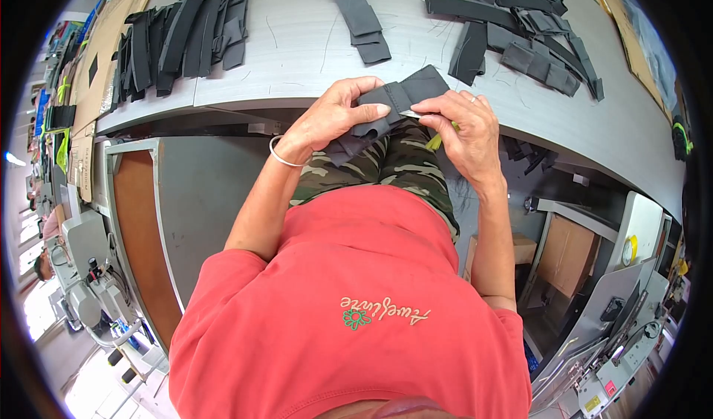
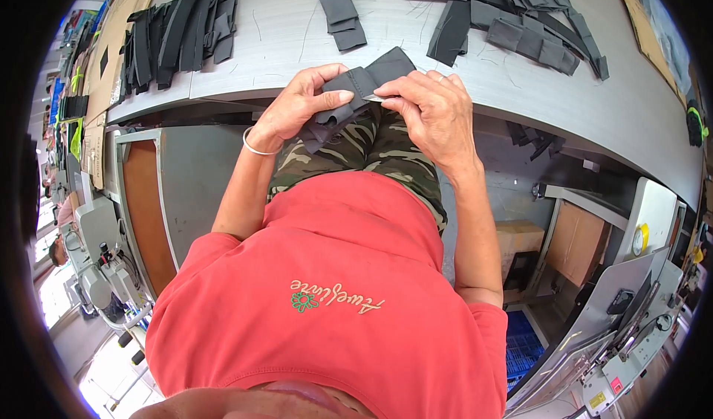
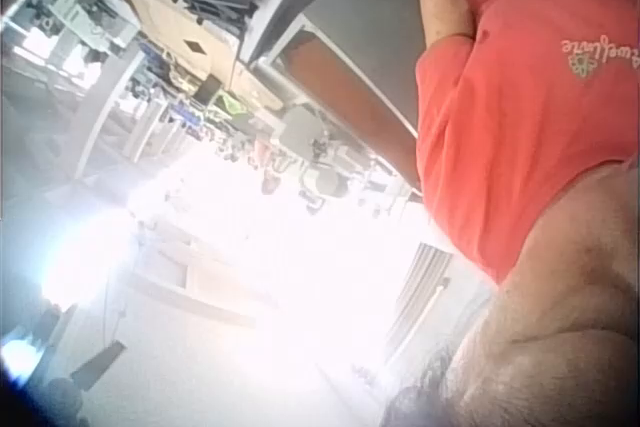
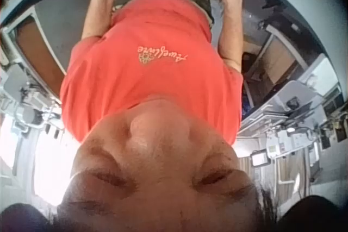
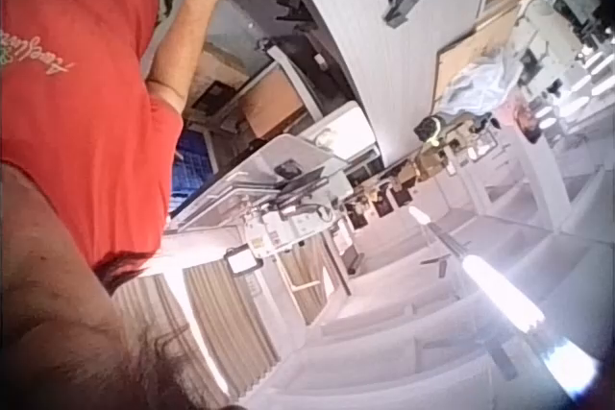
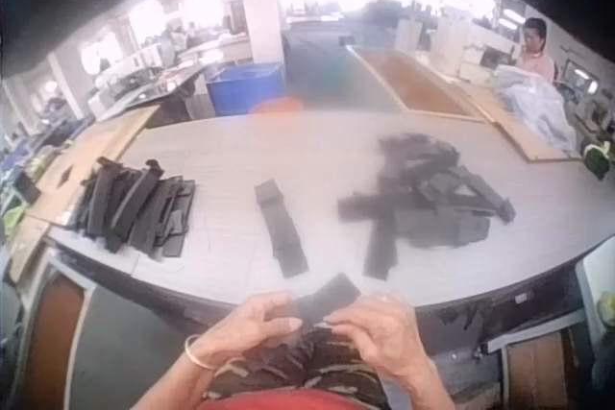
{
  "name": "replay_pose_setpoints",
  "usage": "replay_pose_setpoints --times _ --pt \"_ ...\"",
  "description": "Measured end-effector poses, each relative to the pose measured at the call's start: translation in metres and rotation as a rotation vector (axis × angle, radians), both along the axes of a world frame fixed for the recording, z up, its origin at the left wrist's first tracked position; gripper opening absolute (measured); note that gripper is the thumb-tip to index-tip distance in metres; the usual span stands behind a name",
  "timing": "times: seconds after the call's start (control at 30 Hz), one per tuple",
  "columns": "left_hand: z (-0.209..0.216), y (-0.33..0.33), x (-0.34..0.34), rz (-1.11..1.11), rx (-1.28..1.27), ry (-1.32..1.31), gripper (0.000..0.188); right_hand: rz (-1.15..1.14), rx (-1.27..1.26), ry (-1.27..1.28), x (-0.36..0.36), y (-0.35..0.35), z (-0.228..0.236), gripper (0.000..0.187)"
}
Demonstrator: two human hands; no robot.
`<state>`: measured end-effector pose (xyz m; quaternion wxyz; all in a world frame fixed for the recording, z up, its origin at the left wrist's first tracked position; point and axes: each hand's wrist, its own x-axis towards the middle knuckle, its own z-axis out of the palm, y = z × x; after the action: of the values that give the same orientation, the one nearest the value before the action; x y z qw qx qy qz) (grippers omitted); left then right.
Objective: Trimming excess material and threads from black foam components using small scissors at a workbench.
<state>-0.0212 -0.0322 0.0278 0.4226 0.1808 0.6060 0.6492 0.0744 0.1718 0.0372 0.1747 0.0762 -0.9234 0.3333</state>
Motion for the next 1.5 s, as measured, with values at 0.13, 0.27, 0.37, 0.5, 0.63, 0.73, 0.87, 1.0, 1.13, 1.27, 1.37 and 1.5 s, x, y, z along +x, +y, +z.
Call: replay_pose_setpoints --times 0.13,0.27,0.37,0.5,0.63,0.73,0.87,1.0,1.13,1.27,1.37,1.5 --pt "0.001 0.002 0.001 0.053 -0.032 0.037 0.021 -0.032 -0.079 0.023 0.0 -0.002 -0.001 0.011" --pt "-0.004 0.003 0.001 0.068 -0.155 0.306 0.018 -0.095 -0.205 0.016 -0.002 -0.006 -0.001 0.014" --pt "-0.002 0.006 0.004 0.042 -0.183 0.442 0.021 -0.102 -0.161 0.038 -0.004 -0.009 -0.001 0.015" --pt "0.007 0.008 0.008 0.018 -0.236 0.57 0.016 -0.104 -0.112 0.059 -0.006 -0.011 -0.002 0.016" --pt "0.008 0.007 0.007 0.019 -0.307 0.627 0.023 -0.107 -0.137 0.047 -0.007 -0.012 -0.004 0.015" --pt "0.007 0.007 0.007 0.017 -0.273 0.632 0.031 -0.092 -0.347 -0.049 -0.006 -0.014 -0.004 0.014" --pt "0.008 0.008 0.007 0.007 -0.286 0.639 0.03 -0.103 -0.313 -0.004 -0.006 -0.016 -0.005 0.013" --pt "0.006 0.008 0.007 0.015 -0.276 0.679 0.03 -0.126 -0.189 0.026 -0.005 -0.016 -0.003 0.012" --pt "0.017 0.009 0.009 -0.014 -0.325 0.64 0.027 -0.166 -0.214 -0.011 -0.004 -0.017 -0.003 0.012" --pt "0.013 0.008 0.008 0.04 -0.246 1.286 0.021 -0.183 -0.46 -0.044 -0.005 -0.021 -0.005 0.015" --pt "0.027 0.013 0.009 0.185 -0.453 1.589 0.019 -0.167 -0.439 -0.039 -0.005 -0.025 -0.001 0.018" --pt "0.016 0.015 0.002 0.274 -0.299 1.11 0.02 -0.177 -0.443 -0.093 -0.008 -0.026 -0.003 0.021"
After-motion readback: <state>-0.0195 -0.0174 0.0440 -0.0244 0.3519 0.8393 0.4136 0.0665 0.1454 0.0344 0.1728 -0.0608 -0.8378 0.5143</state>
